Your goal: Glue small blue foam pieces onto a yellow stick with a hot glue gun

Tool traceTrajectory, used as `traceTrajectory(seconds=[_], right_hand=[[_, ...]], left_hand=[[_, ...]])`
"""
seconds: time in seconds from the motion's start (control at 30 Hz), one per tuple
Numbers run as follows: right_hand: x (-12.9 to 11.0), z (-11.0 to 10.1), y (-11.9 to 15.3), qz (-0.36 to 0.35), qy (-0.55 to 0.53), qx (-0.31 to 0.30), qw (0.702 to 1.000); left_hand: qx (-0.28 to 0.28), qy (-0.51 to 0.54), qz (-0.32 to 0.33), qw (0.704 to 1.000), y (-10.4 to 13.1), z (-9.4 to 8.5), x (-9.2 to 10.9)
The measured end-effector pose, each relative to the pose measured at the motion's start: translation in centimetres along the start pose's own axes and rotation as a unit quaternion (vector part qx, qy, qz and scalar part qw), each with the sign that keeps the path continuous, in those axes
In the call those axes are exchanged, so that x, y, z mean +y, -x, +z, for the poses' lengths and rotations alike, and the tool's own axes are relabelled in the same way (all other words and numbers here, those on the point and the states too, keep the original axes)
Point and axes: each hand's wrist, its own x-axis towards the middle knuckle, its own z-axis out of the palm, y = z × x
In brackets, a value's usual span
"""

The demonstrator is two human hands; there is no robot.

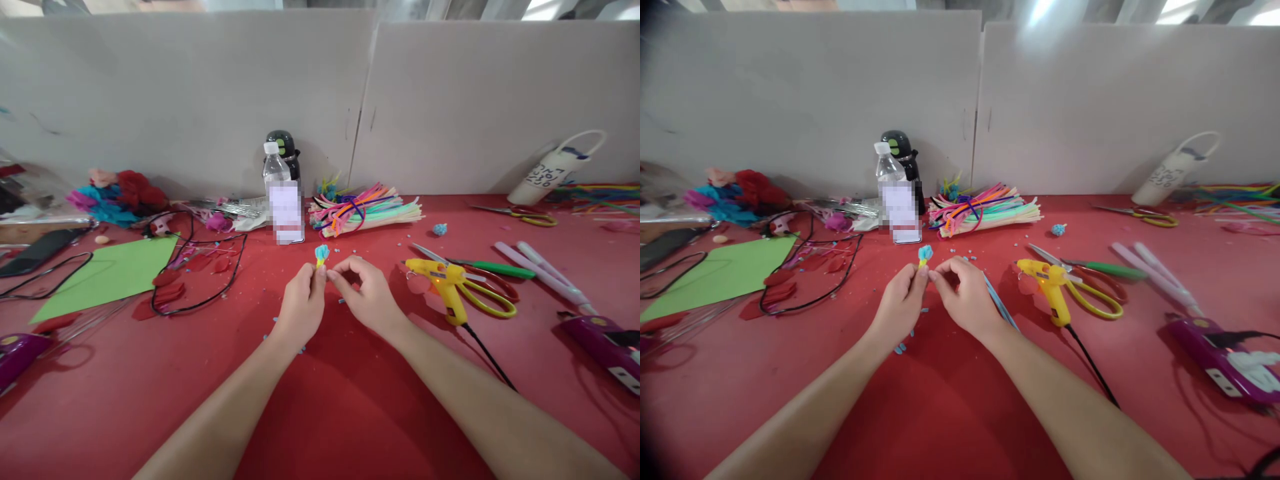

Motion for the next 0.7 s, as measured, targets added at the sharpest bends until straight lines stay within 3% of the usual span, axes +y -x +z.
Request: traceTrajectory(seconds=[0.3, 0.5, 0.7], right_hand=[[0.9, 0.1, 0.0, -0.043, 0.026, 0.012, 0.999], [0.9, -0.8, -0.7, -0.062, -0.012, 0.014, 0.998], [0.5, -1.2, -0.8, -0.063, -0.027, 0.025, 0.997]], left_hand=[[-0.004, 0.007, 0.001, 1.0, -0.4, 0.1, -0.7], [-0.033, 0.055, -0.029, 0.998, -0.7, -0.9, -0.5], [-0.06, 0.051, -0.016, 0.997, -0.6, -1.1, -0.1]])
